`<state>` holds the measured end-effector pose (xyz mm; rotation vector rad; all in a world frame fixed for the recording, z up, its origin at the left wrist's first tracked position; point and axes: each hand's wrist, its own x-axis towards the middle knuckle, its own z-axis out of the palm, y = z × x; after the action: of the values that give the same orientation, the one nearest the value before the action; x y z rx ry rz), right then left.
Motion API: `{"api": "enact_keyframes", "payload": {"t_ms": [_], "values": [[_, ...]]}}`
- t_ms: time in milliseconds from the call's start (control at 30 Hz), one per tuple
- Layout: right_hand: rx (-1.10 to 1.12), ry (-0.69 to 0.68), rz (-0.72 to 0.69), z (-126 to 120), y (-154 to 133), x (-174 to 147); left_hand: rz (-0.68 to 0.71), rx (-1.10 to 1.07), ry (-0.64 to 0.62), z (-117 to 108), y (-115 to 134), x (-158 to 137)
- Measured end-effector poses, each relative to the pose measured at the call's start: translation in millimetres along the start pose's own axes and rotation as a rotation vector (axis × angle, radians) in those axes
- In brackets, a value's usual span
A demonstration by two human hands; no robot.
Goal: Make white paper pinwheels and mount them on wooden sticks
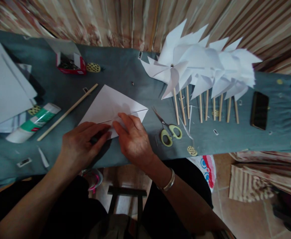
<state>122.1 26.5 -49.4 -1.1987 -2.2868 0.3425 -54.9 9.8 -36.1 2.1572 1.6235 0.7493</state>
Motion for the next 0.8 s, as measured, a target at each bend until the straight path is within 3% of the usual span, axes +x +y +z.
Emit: {"api": "enact_keyframes", "payload": {"t_ms": [600,800], "values": [[-0.053,-0.078,-0.011,5.3,-3.6,-0.9,0.005,0.024,-0.020,-0.7,0.3,0.4],[-0.099,-0.049,-0.055,8.1,-5.5,-0.7,0.045,0.017,0.014,-1.7,4.2,-1.9]]}}
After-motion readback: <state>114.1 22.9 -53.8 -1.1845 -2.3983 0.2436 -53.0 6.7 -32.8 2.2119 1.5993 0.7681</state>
